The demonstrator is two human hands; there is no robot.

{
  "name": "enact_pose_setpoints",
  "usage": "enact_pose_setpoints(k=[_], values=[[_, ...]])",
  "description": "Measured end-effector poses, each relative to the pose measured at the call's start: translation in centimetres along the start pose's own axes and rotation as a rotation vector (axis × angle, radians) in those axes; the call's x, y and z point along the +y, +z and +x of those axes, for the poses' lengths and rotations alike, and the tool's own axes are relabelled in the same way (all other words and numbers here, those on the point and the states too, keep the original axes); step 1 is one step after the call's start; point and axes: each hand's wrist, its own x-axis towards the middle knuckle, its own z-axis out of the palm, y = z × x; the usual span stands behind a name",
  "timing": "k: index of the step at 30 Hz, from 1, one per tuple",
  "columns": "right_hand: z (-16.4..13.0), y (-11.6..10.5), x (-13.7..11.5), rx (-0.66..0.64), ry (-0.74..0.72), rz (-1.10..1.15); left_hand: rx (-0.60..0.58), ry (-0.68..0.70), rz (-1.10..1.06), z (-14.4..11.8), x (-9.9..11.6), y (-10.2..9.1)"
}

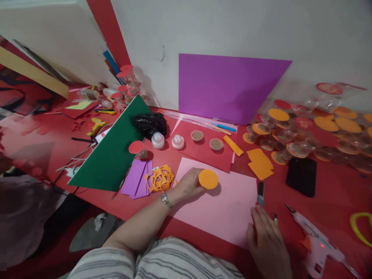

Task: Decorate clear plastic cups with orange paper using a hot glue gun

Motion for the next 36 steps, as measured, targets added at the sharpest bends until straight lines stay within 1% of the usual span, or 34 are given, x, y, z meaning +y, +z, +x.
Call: enact_pose_setpoints(k=[3,6,9,11,13,15,17,19,21,23,26,30,33,36], values=[[0.2,0.0,0.4,0.021,-0.003,-0.046,0.003,0.003,0.017,0.0,-0.3,0.1],[0.3,0.1,1.0,0.065,-0.047,-0.086,-0.012,-0.002,0.044,0.0,-0.7,0.2],[0.6,0.2,1.3,0.068,-0.071,-0.09,-0.05,-0.008,0.064,-0.1,-1.0,0.3],[1.0,0.1,1.0,0.055,-0.061,-0.074,-0.051,-0.024,0.095,-0.2,-1.1,0.3],[1.7,0.0,0.0,0.049,-0.054,-0.065,-0.04,-0.041,0.124,-0.2,-1.1,0.4],[2.9,0.0,-1.7,0.061,-0.066,-0.069,-0.044,-0.041,0.122,-0.2,-1.1,0.4],[4.2,0.2,-3.5,0.127,-0.152,0.055,-0.049,-0.029,0.095,-0.2,-1.1,0.3],[5.6,0.3,-5.1,0.133,-0.203,0.137,-0.04,-0.018,0.066,-0.2,-1.1,0.3],[6.8,0.2,-6.1,0.126,-0.188,0.21,-0.01,-0.017,0.045,-0.3,-1.1,0.3],[7.6,0.1,-6.6,0.121,-0.16,0.285,0.026,-0.014,0.029,-0.5,-1.2,0.2],[8.3,-0.1,-6.5,0.107,-0.124,0.379,0.044,-0.016,0.026,-0.7,-1.2,0.1],[9.1,-0.1,-5.4,0.09,-0.065,0.436,0.006,-0.047,0.077,-0.6,-0.9,0.1],[10.7,-0.2,-4.0,0.098,-0.022,0.405,-0.006,-0.068,0.128,-0.4,-0.9,0.2],[13.2,-0.9,-2.7,0.151,0.018,0.332,-0.022,-0.047,0.156,-0.3,-1.0,0.4]])
